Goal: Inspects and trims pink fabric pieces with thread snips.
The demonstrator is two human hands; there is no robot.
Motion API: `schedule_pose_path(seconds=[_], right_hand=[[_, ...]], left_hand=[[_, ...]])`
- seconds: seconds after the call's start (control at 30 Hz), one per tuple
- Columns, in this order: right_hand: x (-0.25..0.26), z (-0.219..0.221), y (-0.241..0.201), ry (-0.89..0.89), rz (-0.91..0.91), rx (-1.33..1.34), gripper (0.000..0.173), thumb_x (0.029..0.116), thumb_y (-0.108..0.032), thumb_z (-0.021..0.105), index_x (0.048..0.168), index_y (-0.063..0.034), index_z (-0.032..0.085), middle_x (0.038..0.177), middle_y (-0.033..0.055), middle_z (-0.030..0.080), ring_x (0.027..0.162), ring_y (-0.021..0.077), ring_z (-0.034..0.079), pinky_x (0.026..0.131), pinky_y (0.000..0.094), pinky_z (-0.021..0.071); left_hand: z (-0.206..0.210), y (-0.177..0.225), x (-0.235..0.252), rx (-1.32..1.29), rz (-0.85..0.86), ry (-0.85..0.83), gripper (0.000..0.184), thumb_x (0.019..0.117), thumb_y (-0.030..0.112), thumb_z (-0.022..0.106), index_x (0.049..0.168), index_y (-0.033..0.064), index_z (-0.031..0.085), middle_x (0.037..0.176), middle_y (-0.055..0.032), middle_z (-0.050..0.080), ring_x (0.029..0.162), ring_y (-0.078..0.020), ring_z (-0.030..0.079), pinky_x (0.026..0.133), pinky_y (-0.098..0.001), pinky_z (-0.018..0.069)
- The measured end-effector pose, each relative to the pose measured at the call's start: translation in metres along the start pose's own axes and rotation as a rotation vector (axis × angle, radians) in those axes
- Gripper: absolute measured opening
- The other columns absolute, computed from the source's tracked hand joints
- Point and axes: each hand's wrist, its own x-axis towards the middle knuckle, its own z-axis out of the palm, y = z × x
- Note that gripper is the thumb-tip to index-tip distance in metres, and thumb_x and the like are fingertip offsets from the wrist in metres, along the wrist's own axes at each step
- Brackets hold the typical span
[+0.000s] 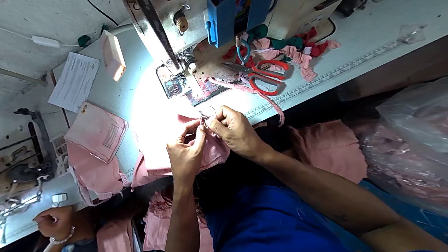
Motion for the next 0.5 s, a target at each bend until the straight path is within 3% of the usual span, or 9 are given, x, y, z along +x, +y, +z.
schedule_pose_path(seconds=[0.13, 0.2, 0.37, 0.5], right_hand=[[0.0049, -0.0051, -0.0028, -0.192, 0.260, 0.466, 0.025, 0.1081, -0.022, 0.049, 0.090, -0.0092, 0.060, 0.061, -0.0014, 0.048, 0.045, 0.0029, 0.038, 0.041, 0.0161, 0.0310], [0.0068, -0.0093, -0.0048, -0.267, 0.328, 0.530, 0.028, 0.1092, -0.026, 0.047, 0.090, -0.0101, 0.059, 0.062, -0.0024, 0.047, 0.045, 0.0017, 0.037, 0.041, 0.0150, 0.0300], [0.0028, -0.0063, -0.0025, -0.122, 0.056, 0.160, 0.014, 0.1023, -0.017, 0.059, 0.093, -0.0064, 0.059, 0.064, 0.0032, 0.056, 0.051, 0.0091, 0.051, 0.046, 0.0224, 0.0421], [-0.0006, -0.0024, -0.0023, -0.016, -0.060, -0.110, 0.011, 0.0987, -0.021, 0.065, 0.097, -0.0107, 0.060, 0.068, -0.0014, 0.062, 0.052, 0.0062, 0.057, 0.047, 0.0232, 0.0472]], left_hand=[[-0.0063, -0.0010, 0.0029, -0.008, -0.006, -0.013, 0.013, 0.0946, 0.007, 0.069, 0.106, 0.0038, 0.076, 0.091, -0.0020, 0.075, 0.078, -0.0098, 0.072, 0.069, -0.0255, 0.0622], [-0.0077, -0.0012, 0.0042, -0.025, -0.023, -0.013, 0.012, 0.0943, 0.007, 0.069, 0.104, 0.0037, 0.075, 0.088, -0.0021, 0.075, 0.075, -0.0099, 0.071, 0.066, -0.0253, 0.0613], [-0.0057, -0.0008, 0.0048, -0.074, -0.038, -0.008, 0.013, 0.0945, 0.005, 0.068, 0.105, 0.0031, 0.075, 0.089, -0.0028, 0.075, 0.075, -0.0100, 0.071, 0.066, -0.0253, 0.0608], [-0.0043, -0.0002, 0.0043, -0.075, -0.022, -0.006, 0.014, 0.0946, 0.006, 0.068, 0.107, 0.0029, 0.075, 0.090, -0.0032, 0.074, 0.076, -0.0105, 0.071, 0.067, -0.0261, 0.0611]])
